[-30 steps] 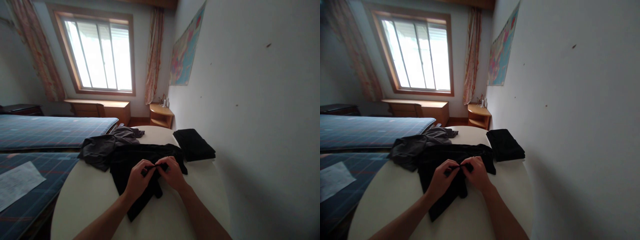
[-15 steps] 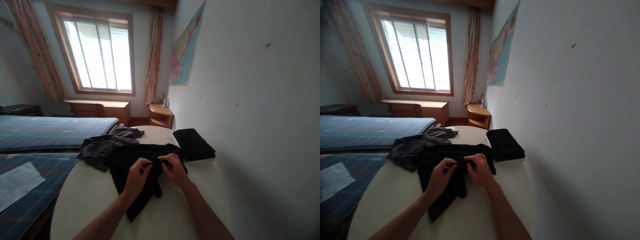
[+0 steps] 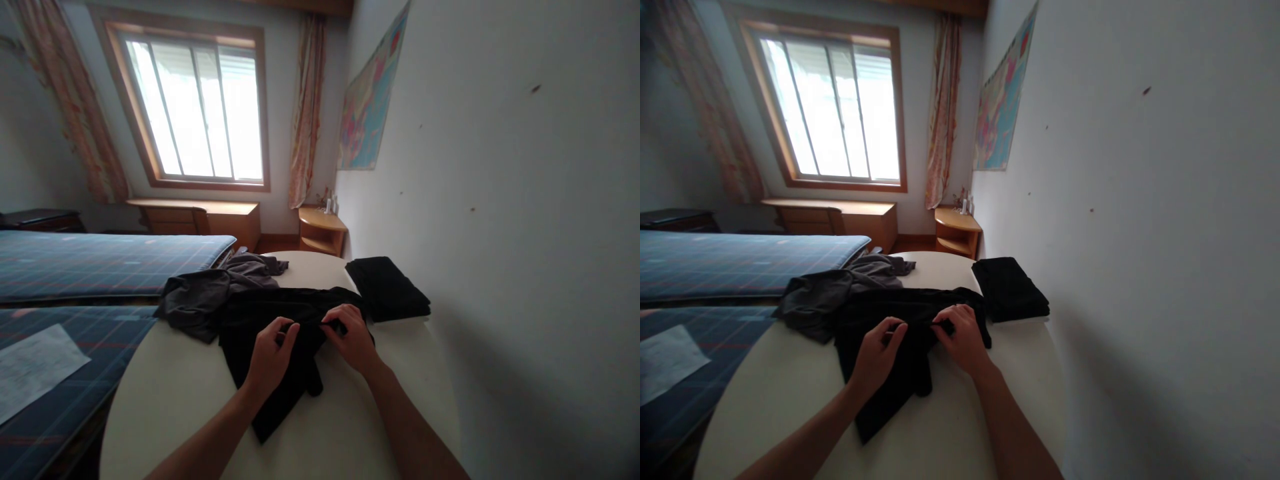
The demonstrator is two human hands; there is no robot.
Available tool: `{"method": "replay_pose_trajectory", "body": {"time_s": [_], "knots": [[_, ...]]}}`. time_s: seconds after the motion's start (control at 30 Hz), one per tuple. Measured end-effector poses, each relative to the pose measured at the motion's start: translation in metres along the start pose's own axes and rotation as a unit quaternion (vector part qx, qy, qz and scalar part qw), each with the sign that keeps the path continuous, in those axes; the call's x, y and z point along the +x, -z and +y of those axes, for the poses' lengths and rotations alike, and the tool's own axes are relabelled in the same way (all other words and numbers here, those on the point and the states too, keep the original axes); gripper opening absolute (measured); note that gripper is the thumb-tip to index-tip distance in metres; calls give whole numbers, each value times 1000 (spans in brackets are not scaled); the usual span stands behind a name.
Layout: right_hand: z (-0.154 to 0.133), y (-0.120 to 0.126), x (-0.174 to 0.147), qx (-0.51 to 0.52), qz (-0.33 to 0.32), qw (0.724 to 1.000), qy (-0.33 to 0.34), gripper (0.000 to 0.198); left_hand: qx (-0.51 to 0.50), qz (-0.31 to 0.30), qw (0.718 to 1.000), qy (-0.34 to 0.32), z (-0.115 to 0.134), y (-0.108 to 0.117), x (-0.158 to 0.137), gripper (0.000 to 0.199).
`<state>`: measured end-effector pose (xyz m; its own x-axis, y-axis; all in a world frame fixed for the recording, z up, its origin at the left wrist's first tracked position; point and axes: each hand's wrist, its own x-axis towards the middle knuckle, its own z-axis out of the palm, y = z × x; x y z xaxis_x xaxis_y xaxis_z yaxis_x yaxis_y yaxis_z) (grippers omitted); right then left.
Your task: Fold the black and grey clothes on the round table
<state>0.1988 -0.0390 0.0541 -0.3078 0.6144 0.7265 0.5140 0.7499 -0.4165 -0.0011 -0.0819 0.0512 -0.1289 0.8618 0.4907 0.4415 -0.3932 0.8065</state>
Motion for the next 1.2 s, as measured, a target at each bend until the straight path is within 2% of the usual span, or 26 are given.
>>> {"method": "replay_pose_trajectory", "body": {"time_s": [0.2,0.47,0.67,0.93,1.2], "knots": [[-1,1,-1,0,-2,1000,6,9,-4,6,999,33,-3,0,2,31],[-1,3,0,-28,37,999,-17,10,-45,-17,999,14,0,-3,1,18],[-1,1,-2,-33,27,999,-14,8,-61,-32,997,34,5,-2,-1,29],[-1,2,-1,-24,2,1000,-8,13,-65,-1,995,70,6,2,3,40],[2,4,-1,7,27,999,-31,17,-86,12,995,57,-2,-3,4,26]]}}
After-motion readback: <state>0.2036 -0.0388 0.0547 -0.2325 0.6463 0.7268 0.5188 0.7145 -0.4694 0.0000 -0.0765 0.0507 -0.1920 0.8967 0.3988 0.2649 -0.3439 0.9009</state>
